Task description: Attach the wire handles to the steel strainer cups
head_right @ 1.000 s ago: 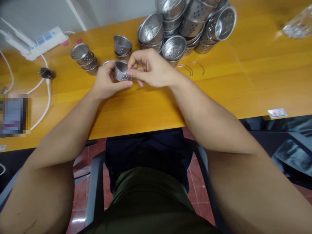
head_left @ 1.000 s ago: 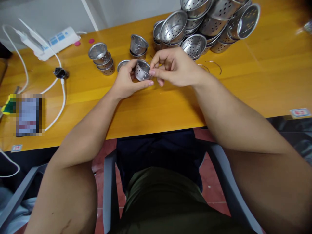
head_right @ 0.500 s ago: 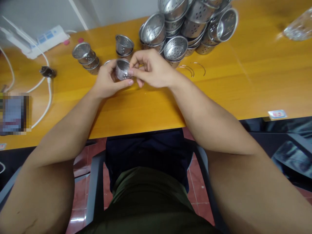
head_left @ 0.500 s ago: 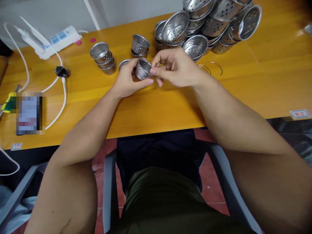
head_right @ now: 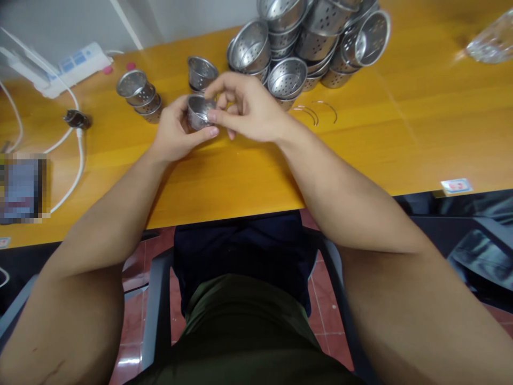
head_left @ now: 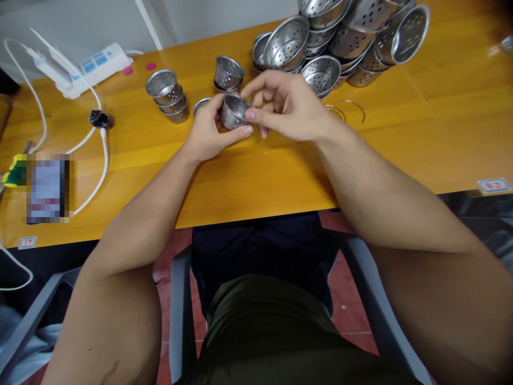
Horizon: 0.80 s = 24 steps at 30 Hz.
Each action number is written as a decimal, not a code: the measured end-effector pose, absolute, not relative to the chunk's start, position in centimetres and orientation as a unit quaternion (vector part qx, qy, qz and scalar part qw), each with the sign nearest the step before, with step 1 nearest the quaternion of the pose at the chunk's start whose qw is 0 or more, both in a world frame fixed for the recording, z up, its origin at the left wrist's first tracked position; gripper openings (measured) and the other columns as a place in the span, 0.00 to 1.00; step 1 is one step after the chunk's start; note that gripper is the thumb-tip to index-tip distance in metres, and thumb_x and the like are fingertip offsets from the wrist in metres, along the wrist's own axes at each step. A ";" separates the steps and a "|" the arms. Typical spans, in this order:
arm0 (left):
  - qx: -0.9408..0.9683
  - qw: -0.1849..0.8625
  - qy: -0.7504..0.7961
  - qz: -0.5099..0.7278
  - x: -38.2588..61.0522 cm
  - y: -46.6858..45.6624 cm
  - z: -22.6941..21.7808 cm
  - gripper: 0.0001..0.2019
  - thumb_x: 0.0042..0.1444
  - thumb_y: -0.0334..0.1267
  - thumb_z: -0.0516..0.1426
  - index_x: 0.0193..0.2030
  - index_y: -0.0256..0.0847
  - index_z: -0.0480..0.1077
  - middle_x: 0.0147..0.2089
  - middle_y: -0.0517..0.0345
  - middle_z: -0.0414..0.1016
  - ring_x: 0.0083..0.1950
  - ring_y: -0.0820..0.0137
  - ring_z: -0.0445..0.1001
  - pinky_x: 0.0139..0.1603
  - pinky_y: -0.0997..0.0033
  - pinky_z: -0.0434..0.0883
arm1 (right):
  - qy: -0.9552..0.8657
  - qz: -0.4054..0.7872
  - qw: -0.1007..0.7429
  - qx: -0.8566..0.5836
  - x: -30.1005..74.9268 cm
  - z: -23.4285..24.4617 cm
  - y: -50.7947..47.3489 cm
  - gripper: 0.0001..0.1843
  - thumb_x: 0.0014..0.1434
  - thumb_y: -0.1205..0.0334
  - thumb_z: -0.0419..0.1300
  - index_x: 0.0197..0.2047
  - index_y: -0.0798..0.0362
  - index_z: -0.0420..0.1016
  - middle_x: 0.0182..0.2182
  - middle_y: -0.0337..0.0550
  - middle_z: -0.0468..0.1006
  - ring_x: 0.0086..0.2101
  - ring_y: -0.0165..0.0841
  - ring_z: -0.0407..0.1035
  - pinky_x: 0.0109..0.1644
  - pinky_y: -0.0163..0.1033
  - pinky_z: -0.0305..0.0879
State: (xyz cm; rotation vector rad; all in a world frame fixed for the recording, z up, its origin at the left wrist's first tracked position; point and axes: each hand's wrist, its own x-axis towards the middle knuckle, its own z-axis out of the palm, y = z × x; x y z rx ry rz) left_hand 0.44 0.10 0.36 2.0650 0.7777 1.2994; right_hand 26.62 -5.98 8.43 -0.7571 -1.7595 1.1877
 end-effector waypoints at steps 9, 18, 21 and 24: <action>0.740 0.265 0.320 0.529 0.3 1.4 0.0 0.57 0.47 1.01 0.75 0.62 0.54 0.79 0.56 0.49 0.85 0.58 0.44 0.88 0.62 0.45 0.87 | -0.784 0.302 0.453 -0.299 27.3 7.0 -4.6 0.27 0.72 0.29 0.86 0.57 0.40 0.95 0.57 0.50 0.86 0.42 0.42 0.75 0.47 0.50 0.77; 0.772 0.214 0.328 0.501 1.6 -2.6 3.6 0.50 0.66 0.84 0.81 0.82 0.63 0.73 0.73 0.45 0.83 0.80 0.39 0.84 0.78 0.42 0.86 | -0.831 0.240 0.401 -0.302 27.7 7.3 -5.4 0.32 0.81 0.18 0.74 0.61 0.37 0.94 0.56 0.50 0.86 0.41 0.46 0.79 0.48 0.56 0.84; 0.813 0.185 0.338 0.437 2.4 -7.0 9.0 0.53 0.62 0.73 0.89 0.83 0.64 0.74 0.69 0.49 0.85 0.85 0.38 0.80 0.81 0.41 0.86 | -0.820 0.219 0.418 -0.325 28.0 7.1 -4.7 0.31 0.78 0.18 0.77 0.58 0.38 0.95 0.53 0.50 0.85 0.40 0.47 0.78 0.49 0.58 0.83; 0.828 0.159 0.326 0.427 2.9 -10.2 12.8 0.52 0.63 0.71 0.90 0.83 0.62 0.73 0.67 0.53 0.86 0.86 0.44 0.78 0.84 0.43 0.83 | -0.819 0.200 0.412 -0.345 28.4 6.2 -3.7 0.32 0.74 0.17 0.78 0.52 0.38 0.95 0.46 0.50 0.84 0.39 0.49 0.77 0.51 0.62 0.80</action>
